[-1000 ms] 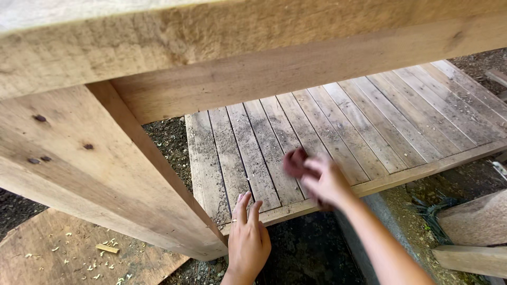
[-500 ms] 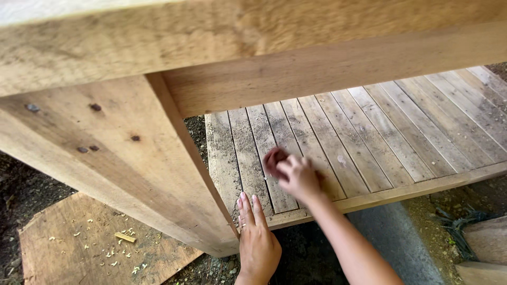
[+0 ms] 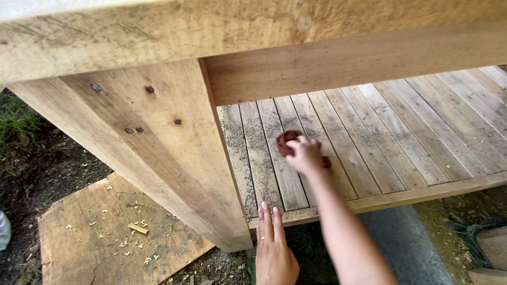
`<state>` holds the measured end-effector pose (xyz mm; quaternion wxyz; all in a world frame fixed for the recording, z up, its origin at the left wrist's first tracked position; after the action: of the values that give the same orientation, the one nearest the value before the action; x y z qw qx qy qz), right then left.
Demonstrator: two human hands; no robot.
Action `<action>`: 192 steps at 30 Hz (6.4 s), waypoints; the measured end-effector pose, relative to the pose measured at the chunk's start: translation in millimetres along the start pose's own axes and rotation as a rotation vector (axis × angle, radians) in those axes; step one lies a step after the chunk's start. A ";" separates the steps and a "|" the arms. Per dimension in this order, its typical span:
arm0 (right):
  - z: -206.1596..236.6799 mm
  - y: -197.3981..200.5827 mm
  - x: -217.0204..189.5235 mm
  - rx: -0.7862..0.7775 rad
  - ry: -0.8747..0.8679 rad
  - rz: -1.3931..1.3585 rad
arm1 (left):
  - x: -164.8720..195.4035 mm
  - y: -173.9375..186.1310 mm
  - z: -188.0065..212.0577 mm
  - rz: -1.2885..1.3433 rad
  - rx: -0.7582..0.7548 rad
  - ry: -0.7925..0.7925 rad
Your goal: The person wipes the surfaces and legs of unfinished wooden furniture with a brown cloth, moving between a table top, a slatted bench, and a table leg. At the start they briefly handle pieces of sandpaper on the table before wiping.
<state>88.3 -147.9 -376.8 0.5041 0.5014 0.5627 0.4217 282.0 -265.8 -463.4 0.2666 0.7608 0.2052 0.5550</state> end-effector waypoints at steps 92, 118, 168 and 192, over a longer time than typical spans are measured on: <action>206.7 -23.6 -13.6 0.235 0.556 -0.059 | -23.6 29.6 76.9 0.283 0.404 0.001; 232.9 -69.9 -49.9 0.461 0.676 -0.115 | -31.3 75.0 86.4 0.414 0.629 -0.117; 83.1 40.4 104.0 0.780 -0.411 -0.410 | -15.9 150.9 43.8 -0.048 0.716 -0.445; -16.2 24.0 -73.2 0.061 -0.003 -0.927 | -52.8 236.6 -181.9 -0.436 -0.362 0.105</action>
<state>74.7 -216.4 -340.5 0.6253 0.2120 0.7389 0.1342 96.5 -448.6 -308.4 0.5003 0.6090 0.2751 0.5506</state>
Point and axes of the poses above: each hand's wrist, its own z-axis away from the middle knuckle, its own y-axis out of the back of the hand, x = y × z, the point moved 7 cm from there along -z, towards the middle knuckle, and after that the axes turned 12 degrees about z, right-handed, at the moved point
